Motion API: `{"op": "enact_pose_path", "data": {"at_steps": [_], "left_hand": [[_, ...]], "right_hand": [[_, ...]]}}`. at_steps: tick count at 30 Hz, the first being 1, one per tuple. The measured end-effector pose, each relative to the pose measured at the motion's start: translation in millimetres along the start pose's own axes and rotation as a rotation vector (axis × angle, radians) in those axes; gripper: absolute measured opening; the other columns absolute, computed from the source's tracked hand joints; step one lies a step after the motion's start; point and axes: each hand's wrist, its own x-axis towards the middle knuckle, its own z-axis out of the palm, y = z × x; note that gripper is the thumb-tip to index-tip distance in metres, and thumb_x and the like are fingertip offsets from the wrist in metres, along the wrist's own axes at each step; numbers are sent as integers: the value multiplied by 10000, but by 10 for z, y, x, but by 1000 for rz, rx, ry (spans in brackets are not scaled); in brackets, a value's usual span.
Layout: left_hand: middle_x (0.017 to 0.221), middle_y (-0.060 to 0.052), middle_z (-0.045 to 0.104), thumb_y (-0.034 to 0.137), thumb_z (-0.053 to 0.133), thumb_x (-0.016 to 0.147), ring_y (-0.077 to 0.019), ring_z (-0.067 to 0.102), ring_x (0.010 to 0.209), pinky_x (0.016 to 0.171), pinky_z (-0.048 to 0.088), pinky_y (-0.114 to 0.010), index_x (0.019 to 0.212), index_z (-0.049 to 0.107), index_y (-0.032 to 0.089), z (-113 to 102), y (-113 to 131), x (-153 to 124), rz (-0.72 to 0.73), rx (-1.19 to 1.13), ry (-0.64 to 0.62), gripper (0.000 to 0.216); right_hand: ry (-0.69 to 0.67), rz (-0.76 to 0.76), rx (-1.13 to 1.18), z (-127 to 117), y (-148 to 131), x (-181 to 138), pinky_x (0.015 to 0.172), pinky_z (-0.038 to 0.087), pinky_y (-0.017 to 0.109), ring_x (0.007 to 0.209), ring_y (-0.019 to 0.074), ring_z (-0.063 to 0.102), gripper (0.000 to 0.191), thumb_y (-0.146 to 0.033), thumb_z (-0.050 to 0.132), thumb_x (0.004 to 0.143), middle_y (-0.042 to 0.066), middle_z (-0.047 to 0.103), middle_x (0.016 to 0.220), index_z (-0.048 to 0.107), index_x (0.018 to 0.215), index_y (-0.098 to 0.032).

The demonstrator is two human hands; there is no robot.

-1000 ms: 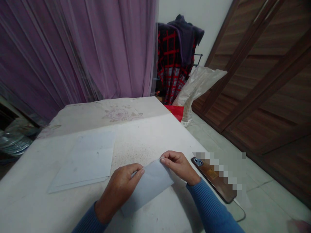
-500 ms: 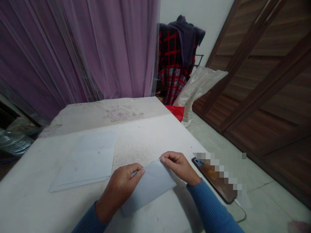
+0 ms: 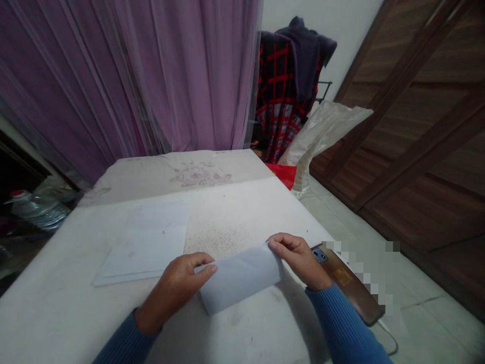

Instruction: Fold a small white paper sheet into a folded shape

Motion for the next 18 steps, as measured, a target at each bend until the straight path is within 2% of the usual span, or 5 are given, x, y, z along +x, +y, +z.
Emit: {"op": "enact_pose_path", "data": {"at_steps": [4,9,18], "left_hand": [[648,6,627,508,550,760,-153,564,634,592,415,-245,800,683,181,-9,-88,-25,-61,-141,82,355],[600,9,577,530,609,677,-137,523,594,557,400,-244,759,663,162,33,-64,-44,-90,-286,188,381],[615,0,605,509,597,673,-132,531,604,571,405,-248,711,657,166,14,5,-114,-108,-318,219,350]], "right_hand": [[56,0,-10,-81,42,-12,576,406,261,600,133,479,410,-583,673,728,7,590,629,678,728,-173],[96,-11,-20,-126,110,-46,566,389,256,590,126,453,376,-550,674,745,1,568,620,688,727,-175],[95,23,-30,-109,169,-93,524,347,242,570,118,421,383,-553,671,752,-3,540,606,696,743,-171]]}}
